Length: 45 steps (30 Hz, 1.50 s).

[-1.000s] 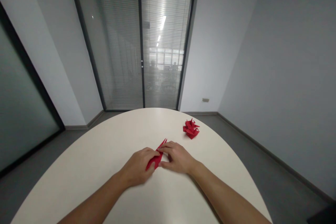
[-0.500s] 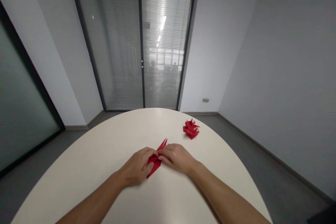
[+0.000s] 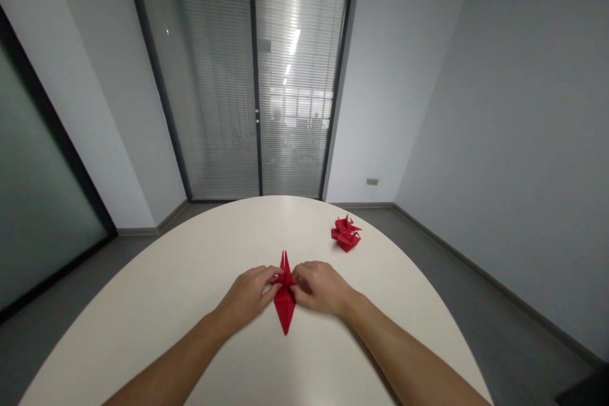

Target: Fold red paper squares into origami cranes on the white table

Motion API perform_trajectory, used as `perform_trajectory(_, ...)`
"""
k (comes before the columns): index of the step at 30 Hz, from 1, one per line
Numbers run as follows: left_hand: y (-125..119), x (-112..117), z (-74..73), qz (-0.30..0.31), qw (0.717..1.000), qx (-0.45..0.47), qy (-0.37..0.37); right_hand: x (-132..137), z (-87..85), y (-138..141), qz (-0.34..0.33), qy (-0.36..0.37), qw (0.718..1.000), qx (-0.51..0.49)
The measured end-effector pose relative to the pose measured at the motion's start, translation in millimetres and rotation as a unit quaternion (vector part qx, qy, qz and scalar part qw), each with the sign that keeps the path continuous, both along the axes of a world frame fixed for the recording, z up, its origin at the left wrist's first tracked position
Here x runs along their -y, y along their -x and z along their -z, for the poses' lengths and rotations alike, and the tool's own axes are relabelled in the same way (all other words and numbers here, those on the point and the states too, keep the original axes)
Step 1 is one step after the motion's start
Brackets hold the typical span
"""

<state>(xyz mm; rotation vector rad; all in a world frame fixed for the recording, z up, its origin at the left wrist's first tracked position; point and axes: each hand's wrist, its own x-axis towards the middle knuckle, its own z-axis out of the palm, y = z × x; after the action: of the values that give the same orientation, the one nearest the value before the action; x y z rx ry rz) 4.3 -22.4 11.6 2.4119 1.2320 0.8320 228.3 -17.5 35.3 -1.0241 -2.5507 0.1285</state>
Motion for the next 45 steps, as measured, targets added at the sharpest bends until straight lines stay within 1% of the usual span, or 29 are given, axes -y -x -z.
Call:
perform_trajectory(4,-0.6,-1.9,4.2,-0.018,1.000,0.012,-0.001,-2.2,2.2,-0.6,-0.002,0.000,1.000,-0.020)
perform_trajectory(8,-2.0,-3.9,8.5,-0.034,0.998,0.052,0.015,-5.3,7.4,0.2,-0.031,0.021,0.996,-0.080)
perform_trajectory(12,-3.6,-5.5,10.4,-0.034,0.994,0.092,0.041,-8.6,13.7,1.5,-0.052,0.042,0.990,-0.122)
perform_trajectory(16,-5.2,-5.9,10.2,-0.021,0.990,0.125,0.066,-10.9,18.9,3.4,-0.038,0.059,0.986,-0.150)
perform_trajectory(20,-5.5,-5.8,10.9,-0.024,0.986,0.149,0.068,-11.1,20.2,5.6,-0.024,0.078,0.983,-0.162)
perform_trajectory(25,-5.1,-4.9,9.6,-0.004,0.985,0.144,0.089,-10.1,18.7,6.3,-0.005,0.080,0.985,-0.156)
perform_trajectory(28,-5.2,-4.3,8.5,-0.008,0.988,0.125,0.095,-10.3,18.9,6.6,0.007,0.075,0.986,-0.147)
perform_trajectory(31,-5.5,-4.9,9.4,-0.013,0.990,0.114,0.080,-10.9,20.7,8.1,0.028,0.068,0.987,-0.142)
perform_trajectory(35,-6.3,-6.6,11.1,-0.014,0.989,0.132,0.062,-10.5,22.7,10.9,0.064,0.062,0.988,-0.129)
perform_trajectory(40,-5.8,-7.0,13.0,-0.012,0.990,0.130,0.048,-8.0,22.4,12.1,0.094,0.074,0.983,-0.142)
perform_trajectory(42,-5.0,-7.5,15.0,-0.008,0.992,0.122,0.026,-7.4,22.1,11.3,0.098,0.076,0.980,-0.156)
perform_trajectory(45,-3.9,-8.4,17.1,-0.004,0.995,0.100,-0.032,-8.0,22.1,9.5,0.087,0.063,0.982,-0.157)
